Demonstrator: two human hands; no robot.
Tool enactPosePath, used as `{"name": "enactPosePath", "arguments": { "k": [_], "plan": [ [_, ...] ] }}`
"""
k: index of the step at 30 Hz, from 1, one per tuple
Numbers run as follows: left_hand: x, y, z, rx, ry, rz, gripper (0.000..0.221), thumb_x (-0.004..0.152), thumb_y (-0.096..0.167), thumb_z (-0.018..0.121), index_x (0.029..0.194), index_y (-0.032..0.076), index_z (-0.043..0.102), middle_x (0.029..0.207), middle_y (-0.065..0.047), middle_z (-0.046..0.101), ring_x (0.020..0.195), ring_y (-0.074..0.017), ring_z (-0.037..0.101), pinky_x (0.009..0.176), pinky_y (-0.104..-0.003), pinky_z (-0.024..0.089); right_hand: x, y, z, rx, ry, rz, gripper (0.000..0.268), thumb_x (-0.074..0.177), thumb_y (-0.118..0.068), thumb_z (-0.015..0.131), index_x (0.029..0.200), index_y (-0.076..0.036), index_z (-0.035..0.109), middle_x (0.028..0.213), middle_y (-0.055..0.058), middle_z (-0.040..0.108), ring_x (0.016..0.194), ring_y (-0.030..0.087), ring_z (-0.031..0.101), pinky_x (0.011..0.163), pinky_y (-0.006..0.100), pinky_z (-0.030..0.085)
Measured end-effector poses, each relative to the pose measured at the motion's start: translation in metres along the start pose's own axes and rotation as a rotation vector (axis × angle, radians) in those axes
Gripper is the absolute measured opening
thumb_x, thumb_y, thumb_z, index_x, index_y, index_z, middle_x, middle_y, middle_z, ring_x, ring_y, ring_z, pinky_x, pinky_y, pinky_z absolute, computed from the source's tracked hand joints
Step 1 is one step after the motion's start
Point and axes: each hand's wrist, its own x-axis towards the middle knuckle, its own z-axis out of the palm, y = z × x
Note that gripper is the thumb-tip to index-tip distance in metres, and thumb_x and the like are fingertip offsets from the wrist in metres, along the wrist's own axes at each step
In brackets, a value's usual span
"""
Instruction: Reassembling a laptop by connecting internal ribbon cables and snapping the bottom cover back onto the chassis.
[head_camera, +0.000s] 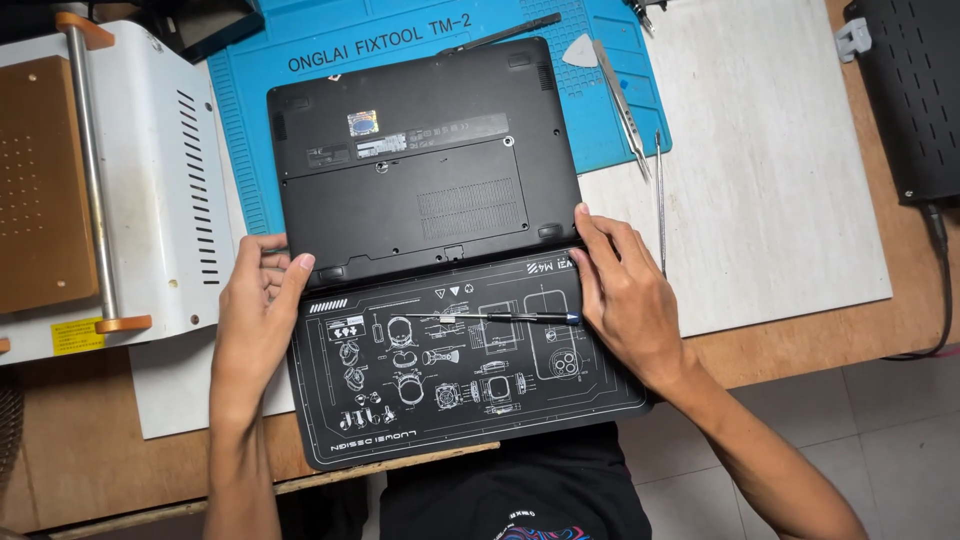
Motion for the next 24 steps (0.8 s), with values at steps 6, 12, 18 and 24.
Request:
{"name": "enactPosePath", "arguments": {
  "k": [6, 12, 18, 24],
  "plan": [
    [0.000, 0.000, 0.005, 0.076, 0.035, 0.012, 0.036, 0.104, 0.011, 0.064, 0.130, -0.011, 0.054, 0.098, -0.033, 0.066, 0.081, -0.0409, 0.070, 0.067, -0.051, 0.054, 0.001, -0.004, 0.000, -0.020, 0.010, -0.002, 0.033, 0.102, -0.005, 0.065, 0.133, 0.008, 0.066, 0.110, 0.022, 0.068, 0.104, 0.034, 0.069, 0.090, 0.042, 0.056],
    [-0.001, 0.016, 0.006, 0.046, 0.043, 0.013, 0.047, 0.103, 0.005, 0.060, 0.143, -0.011, 0.040, 0.097, -0.038, 0.063, 0.080, -0.0469, 0.067, 0.068, -0.056, 0.052, 0.000, 0.001, 0.005, 0.014, 0.018, 0.002, 0.038, 0.100, -0.006, 0.069, 0.134, 0.008, 0.065, 0.111, 0.022, 0.068, 0.104, 0.035, 0.069, 0.091, 0.043, 0.056],
    [-0.002, 0.011, -0.001, -0.166, 0.020, 0.022, 0.064, 0.095, 0.012, 0.073, 0.150, 0.001, 0.043, 0.092, -0.025, 0.058, 0.072, -0.0265, 0.060, 0.065, -0.042, 0.054, 0.004, 0.011, 0.010, 0.230, 0.034, 0.060, 0.059, 0.087, -0.005, 0.084, 0.139, 0.007, 0.060, 0.109, 0.022, 0.063, 0.099, 0.037, 0.068, 0.087, 0.046, 0.057],
    [-0.006, 0.031, -0.014, -0.279, 0.000, 0.056, 0.045, 0.100, 0.012, 0.067, 0.144, 0.005, 0.059, 0.086, -0.019, 0.058, 0.065, -0.0161, 0.056, 0.056, -0.034, 0.050, 0.020, 0.038, 0.012, 0.128, 0.194, -0.072, 0.049, 0.092, 0.006, 0.077, 0.139, -0.002, 0.066, 0.107, 0.010, 0.060, 0.094, 0.027, 0.069, 0.085, 0.036, 0.060]
  ]
}}
